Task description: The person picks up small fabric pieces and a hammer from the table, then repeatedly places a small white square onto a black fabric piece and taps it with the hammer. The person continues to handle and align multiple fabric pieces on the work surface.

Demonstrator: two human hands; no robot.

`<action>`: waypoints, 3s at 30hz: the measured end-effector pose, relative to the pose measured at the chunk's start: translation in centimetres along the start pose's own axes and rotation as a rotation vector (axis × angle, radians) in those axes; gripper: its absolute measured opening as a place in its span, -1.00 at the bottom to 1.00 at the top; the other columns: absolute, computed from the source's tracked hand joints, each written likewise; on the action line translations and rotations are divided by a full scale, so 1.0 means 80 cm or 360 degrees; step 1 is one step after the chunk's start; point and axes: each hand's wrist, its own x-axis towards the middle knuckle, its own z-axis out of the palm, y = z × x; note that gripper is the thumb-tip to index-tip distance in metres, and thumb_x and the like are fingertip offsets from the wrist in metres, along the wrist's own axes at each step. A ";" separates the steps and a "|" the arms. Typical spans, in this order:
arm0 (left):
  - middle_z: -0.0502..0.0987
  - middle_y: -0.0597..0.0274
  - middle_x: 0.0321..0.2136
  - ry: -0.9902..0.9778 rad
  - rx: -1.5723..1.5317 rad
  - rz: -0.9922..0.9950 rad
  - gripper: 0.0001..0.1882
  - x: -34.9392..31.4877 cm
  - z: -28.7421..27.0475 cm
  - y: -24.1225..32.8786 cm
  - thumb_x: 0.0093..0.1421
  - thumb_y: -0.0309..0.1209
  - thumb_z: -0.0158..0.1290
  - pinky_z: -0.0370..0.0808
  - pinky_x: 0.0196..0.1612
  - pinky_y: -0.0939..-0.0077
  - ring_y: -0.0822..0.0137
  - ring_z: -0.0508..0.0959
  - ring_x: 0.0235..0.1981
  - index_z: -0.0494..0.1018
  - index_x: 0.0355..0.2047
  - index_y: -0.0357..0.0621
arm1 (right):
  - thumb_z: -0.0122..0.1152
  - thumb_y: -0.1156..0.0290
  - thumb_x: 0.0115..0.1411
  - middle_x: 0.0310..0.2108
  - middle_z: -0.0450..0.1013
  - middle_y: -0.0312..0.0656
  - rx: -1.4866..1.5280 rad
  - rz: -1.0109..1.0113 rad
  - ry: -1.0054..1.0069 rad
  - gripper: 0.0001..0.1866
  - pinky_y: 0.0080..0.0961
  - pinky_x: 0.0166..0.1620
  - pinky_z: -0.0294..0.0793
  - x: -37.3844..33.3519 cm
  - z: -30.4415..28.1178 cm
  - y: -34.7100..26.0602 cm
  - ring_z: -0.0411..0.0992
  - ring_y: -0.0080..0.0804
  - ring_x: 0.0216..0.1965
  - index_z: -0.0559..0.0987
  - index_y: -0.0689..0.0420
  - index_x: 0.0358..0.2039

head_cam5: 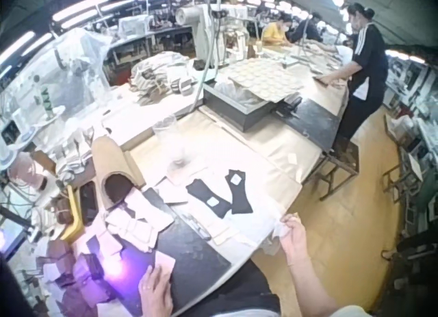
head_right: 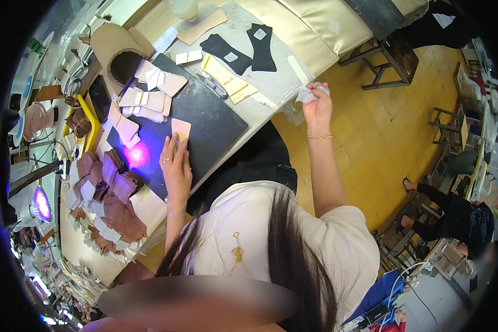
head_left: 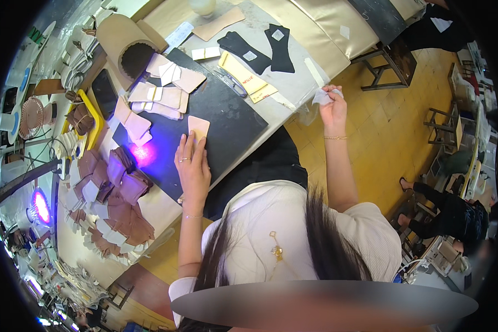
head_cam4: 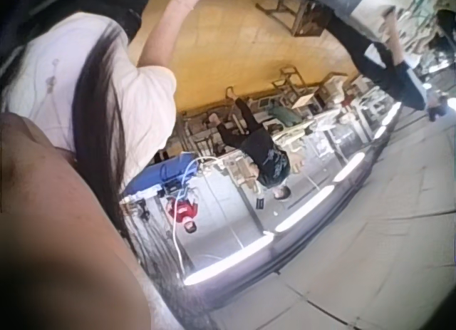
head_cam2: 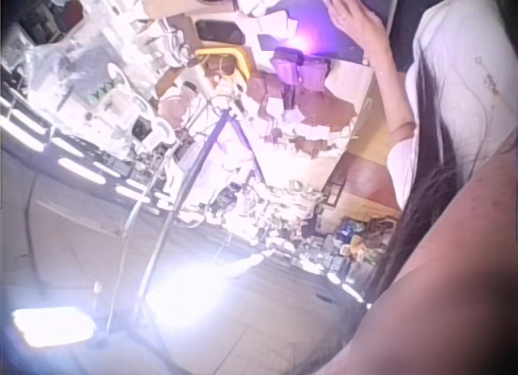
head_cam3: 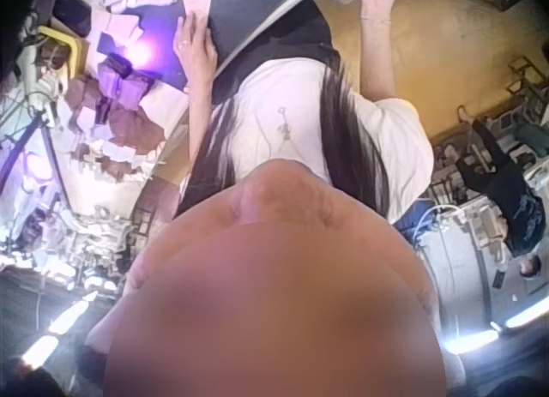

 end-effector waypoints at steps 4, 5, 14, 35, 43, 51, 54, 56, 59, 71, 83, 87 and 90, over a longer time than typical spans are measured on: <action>0.33 0.11 0.20 -0.0015 0.0027 0.0057 -0.46 -0.008 -0.001 -0.016 -0.01 -0.70 -0.01 0.08 0.31 -0.02 0.06 0.24 0.29 0.47 0.02 -0.07 | -0.11 0.76 0.05 -0.36 0.31 -0.16 0.0055 0.0283 -0.0098 -0.75 -0.32 -0.06 0.42 0.008 -0.065 0.039 0.33 -0.28 -0.27 0.35 0.20 -0.27; 0.34 0.10 0.20 0.0014 0.0021 0.0036 -0.45 -0.010 0.001 -0.017 -0.04 -0.70 0.00 0.08 0.31 -0.03 0.06 0.24 0.29 0.47 0.01 -0.07 | -0.11 0.66 0.14 -0.33 0.34 -0.16 -0.0088 0.0397 0.0149 -0.81 -0.32 -0.09 0.44 0.014 -0.072 0.057 0.34 -0.29 -0.29 0.39 0.21 -0.24; 0.38 0.07 0.13 0.0399 -0.0113 -0.0044 -0.57 -0.020 0.013 -0.015 0.03 -0.62 0.06 0.16 0.29 -0.02 0.02 0.26 0.26 0.46 -0.04 -0.11 | -0.17 0.22 0.33 -0.07 0.45 -0.10 -0.2956 -0.0008 -0.0099 -0.59 -0.17 -0.09 0.45 0.131 -0.090 0.098 0.43 -0.16 -0.13 0.44 0.24 0.01; 0.44 0.08 0.03 0.0592 -0.0336 -0.0191 -0.65 -0.014 0.014 -0.015 0.16 -0.56 0.07 0.25 0.22 0.10 0.02 0.37 0.17 0.47 -0.01 -0.15 | -0.04 0.27 0.20 -0.12 0.50 0.21 -0.3837 -0.0184 -0.0251 -0.56 -0.28 -0.03 0.42 0.090 -0.056 -0.035 0.49 0.00 -0.13 0.46 0.37 -0.05; 0.45 0.08 0.01 0.0588 -0.0335 -0.0225 -0.66 -0.007 0.003 -0.011 0.16 -0.55 0.08 0.28 0.17 0.17 0.04 0.38 0.14 0.48 -0.02 -0.14 | 0.13 0.18 0.16 -0.33 0.56 0.06 -0.3831 -0.0174 -0.0778 -0.67 -0.20 -0.13 0.44 0.026 0.020 -0.057 0.49 0.06 -0.22 0.60 0.24 -0.36; 0.44 0.06 -0.01 0.0674 -0.0431 -0.0142 -0.68 0.049 -0.021 0.000 0.14 -0.56 0.11 0.33 0.09 0.23 0.05 0.42 0.01 0.50 -0.06 -0.17 | 0.16 0.36 0.24 -0.45 0.49 -0.10 -0.2950 -0.0625 -0.1343 -0.79 -0.47 -0.34 0.40 -0.021 0.220 0.015 0.39 -0.37 -0.48 0.53 0.28 -0.33; 0.44 0.07 0.01 0.0732 -0.0447 -0.0125 -0.69 0.066 -0.029 0.001 0.16 -0.56 0.11 0.35 0.09 0.27 0.08 0.42 0.03 0.51 -0.06 -0.17 | 0.20 0.43 0.19 -0.34 0.51 -0.15 -0.2824 -0.0748 -0.1791 -0.86 -0.50 -0.27 0.45 -0.016 0.251 0.090 0.46 -0.35 -0.41 0.56 0.23 -0.28; 0.44 0.07 0.01 0.0732 -0.0416 -0.0163 -0.69 0.065 -0.033 0.001 0.15 -0.55 0.12 0.36 0.08 0.28 0.08 0.42 0.03 0.52 -0.06 -0.16 | 0.21 0.45 0.17 -0.31 0.52 -0.15 -0.2881 -0.0960 -0.1889 -0.86 -0.50 -0.27 0.46 -0.005 0.262 0.119 0.48 -0.35 -0.40 0.58 0.20 -0.26; 0.44 0.06 -0.02 0.0692 -0.0242 -0.0264 -0.67 0.042 -0.033 0.003 0.11 -0.54 0.15 0.33 0.08 0.22 0.04 0.42 0.01 0.52 -0.07 -0.16 | 0.20 0.46 0.14 -0.30 0.51 -0.13 -0.2637 -0.0990 -0.1472 -0.84 -0.38 -0.19 0.48 0.029 0.266 0.106 0.51 -0.21 -0.34 0.61 0.15 -0.25; 0.47 0.14 -0.05 0.0432 0.0045 -0.0267 -0.74 -0.016 0.008 -0.006 0.14 -0.51 0.15 0.19 0.16 0.16 0.09 0.38 0.06 0.55 -0.12 -0.09 | 0.30 0.48 0.08 -0.26 0.41 -0.12 -0.3222 -0.0941 -0.0893 -0.76 -0.40 -0.17 0.48 0.098 0.201 0.065 0.48 -0.27 -0.33 0.59 0.10 -0.19; 0.44 0.04 0.00 0.0193 -0.0453 0.0610 -0.67 0.111 0.022 0.080 0.08 -0.54 0.14 0.36 0.10 0.13 -0.01 0.43 0.06 0.52 -0.10 -0.11 | 0.26 0.51 0.06 -0.29 0.40 -0.16 -0.3338 -0.0683 -0.1475 -0.87 -0.31 -0.10 0.45 0.130 0.222 0.063 0.46 -0.18 -0.20 0.58 0.11 -0.32; 0.45 -0.05 -0.02 0.0043 -0.0777 0.0494 -0.69 0.241 0.073 0.108 0.16 -0.47 0.09 0.46 -0.01 0.28 0.02 0.53 -0.07 0.50 -0.07 -0.22 | 0.22 0.49 0.11 -0.29 0.39 -0.13 -0.3321 -0.0789 -0.1624 -0.90 -0.29 -0.14 0.46 0.130 0.220 0.059 0.47 -0.14 -0.24 0.53 0.14 -0.33; 0.55 -0.12 -0.19 0.0020 -0.0977 -0.0008 -0.64 0.329 0.105 0.116 0.14 -0.32 0.12 0.50 -0.09 0.30 0.02 0.59 -0.17 0.52 -0.12 -0.30 | 0.20 0.48 0.14 -0.28 0.38 -0.11 -0.3193 -0.0890 -0.1653 -0.90 -0.28 -0.19 0.47 0.119 0.213 0.054 0.47 -0.10 -0.28 0.50 0.16 -0.32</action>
